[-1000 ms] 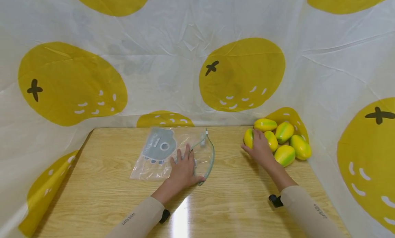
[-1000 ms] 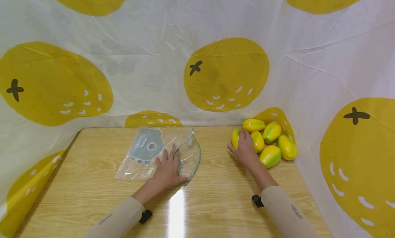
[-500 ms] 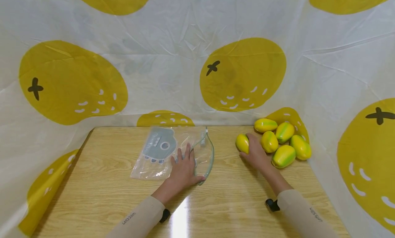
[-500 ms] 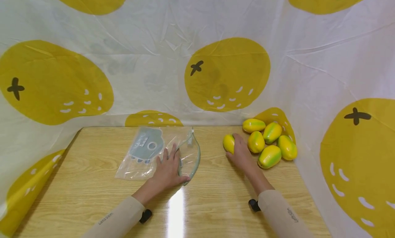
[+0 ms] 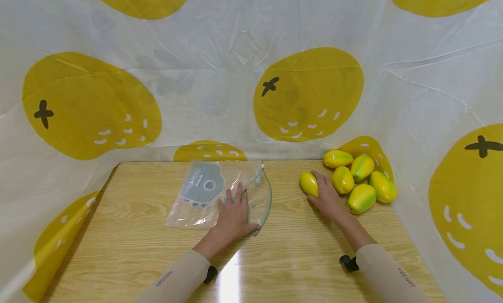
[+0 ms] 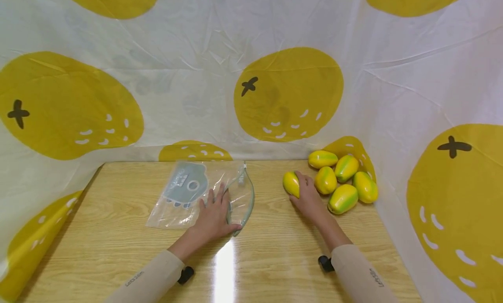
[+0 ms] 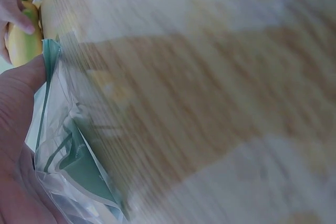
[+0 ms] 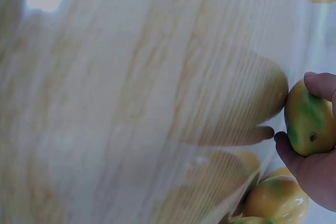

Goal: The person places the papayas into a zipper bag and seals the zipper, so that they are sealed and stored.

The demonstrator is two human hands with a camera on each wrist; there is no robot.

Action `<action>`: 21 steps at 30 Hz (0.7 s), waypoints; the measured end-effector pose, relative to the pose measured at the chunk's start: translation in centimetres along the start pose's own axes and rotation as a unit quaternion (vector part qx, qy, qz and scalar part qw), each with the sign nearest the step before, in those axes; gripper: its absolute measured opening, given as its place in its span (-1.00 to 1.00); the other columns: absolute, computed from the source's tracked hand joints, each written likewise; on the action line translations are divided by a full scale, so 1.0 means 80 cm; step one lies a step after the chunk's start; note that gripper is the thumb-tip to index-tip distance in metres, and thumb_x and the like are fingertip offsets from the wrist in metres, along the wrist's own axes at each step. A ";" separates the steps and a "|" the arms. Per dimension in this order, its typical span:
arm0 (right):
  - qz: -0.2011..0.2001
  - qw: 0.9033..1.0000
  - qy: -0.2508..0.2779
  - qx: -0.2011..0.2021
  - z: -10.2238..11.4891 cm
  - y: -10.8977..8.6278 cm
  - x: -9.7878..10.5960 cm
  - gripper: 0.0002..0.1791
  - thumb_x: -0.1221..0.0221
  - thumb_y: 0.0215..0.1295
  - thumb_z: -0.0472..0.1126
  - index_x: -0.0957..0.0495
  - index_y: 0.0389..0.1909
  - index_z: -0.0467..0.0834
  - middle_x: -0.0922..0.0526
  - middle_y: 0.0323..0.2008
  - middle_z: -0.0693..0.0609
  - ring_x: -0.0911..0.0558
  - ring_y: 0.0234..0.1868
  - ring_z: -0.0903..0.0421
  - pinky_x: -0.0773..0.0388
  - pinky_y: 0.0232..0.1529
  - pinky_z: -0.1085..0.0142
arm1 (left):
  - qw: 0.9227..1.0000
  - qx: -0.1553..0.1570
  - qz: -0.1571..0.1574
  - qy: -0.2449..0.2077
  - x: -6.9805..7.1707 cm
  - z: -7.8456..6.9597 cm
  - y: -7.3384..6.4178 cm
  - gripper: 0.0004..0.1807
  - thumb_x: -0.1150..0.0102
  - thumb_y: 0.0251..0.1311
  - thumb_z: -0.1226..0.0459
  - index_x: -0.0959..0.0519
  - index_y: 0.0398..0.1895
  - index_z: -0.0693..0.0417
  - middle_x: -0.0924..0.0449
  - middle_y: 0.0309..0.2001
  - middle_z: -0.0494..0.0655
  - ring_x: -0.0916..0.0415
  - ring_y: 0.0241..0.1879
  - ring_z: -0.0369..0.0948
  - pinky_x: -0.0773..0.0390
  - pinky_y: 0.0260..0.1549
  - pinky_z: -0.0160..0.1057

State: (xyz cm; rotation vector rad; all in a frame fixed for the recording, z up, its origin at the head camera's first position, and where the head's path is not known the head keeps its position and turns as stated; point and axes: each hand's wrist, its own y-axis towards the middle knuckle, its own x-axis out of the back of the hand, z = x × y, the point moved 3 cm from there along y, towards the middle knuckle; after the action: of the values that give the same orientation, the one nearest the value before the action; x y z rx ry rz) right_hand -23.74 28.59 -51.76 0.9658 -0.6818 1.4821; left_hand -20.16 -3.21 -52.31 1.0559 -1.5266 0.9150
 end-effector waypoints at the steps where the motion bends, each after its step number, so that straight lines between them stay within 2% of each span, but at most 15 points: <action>1: 0.002 1.000 0.000 0.002 0.000 0.001 0.001 0.00 -0.36 0.34 -0.26 0.06 0.61 -0.29 -0.18 0.40 -0.55 -0.33 0.38 -0.48 -0.41 0.28 -0.32 | 1.000 -0.001 -0.003 -0.002 0.000 0.000 0.000 0.39 -0.39 -0.10 -0.46 -0.08 0.63 0.18 0.21 0.69 0.16 0.03 0.56 0.41 -0.21 0.30 0.53; 6: 0.024 0.999 0.024 -0.003 0.003 0.003 0.006 0.02 -0.36 0.35 -0.23 0.10 0.60 -0.35 -0.10 0.50 -0.51 -0.22 0.48 -0.44 -0.27 0.41 -0.31 | 1.000 -0.002 -0.003 -0.002 0.001 0.000 -0.001 0.39 -0.37 -0.08 -0.46 -0.05 0.64 0.19 0.22 0.69 0.16 0.04 0.55 0.42 -0.20 0.31 0.54; 10: 0.042 0.998 0.055 0.002 0.013 0.004 0.013 0.00 -0.36 0.35 -0.22 0.08 0.57 -0.38 -0.13 0.50 -0.49 -0.24 0.48 -0.41 -0.25 0.42 -0.30 | 1.000 -0.001 -0.003 0.002 0.002 -0.001 0.000 0.39 -0.38 -0.08 -0.45 -0.04 0.64 0.19 0.21 0.69 0.16 0.03 0.55 0.42 -0.20 0.31 0.54; 14: 0.058 0.996 0.066 0.026 0.028 0.004 0.019 -0.02 -0.39 0.32 -0.22 0.03 0.56 -0.36 -0.18 0.48 -0.45 -0.28 0.46 -0.38 -0.26 0.40 -0.30 | 1.000 -0.002 0.000 0.002 0.002 -0.001 0.001 0.40 -0.38 -0.07 -0.45 -0.02 0.65 0.20 0.22 0.69 0.17 0.04 0.55 0.42 -0.20 0.31 0.54; 21: 0.060 0.993 0.044 0.088 0.057 0.000 0.021 -0.09 -0.40 0.31 -0.23 -0.08 0.52 -0.33 -0.21 0.41 -0.43 -0.31 0.41 -0.37 -0.31 0.37 -0.30 | 1.000 -0.008 -0.003 -0.001 0.001 -0.001 0.000 0.39 -0.39 -0.07 -0.44 -0.04 0.64 0.20 0.21 0.69 0.17 0.01 0.54 0.43 -0.22 0.29 0.54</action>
State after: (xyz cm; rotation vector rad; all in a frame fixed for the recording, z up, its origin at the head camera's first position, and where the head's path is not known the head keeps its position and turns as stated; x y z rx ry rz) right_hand -22.87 25.55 -48.11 1.0011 -0.5608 1.7033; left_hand -20.13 -3.15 -52.23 1.0488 -1.5292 0.8977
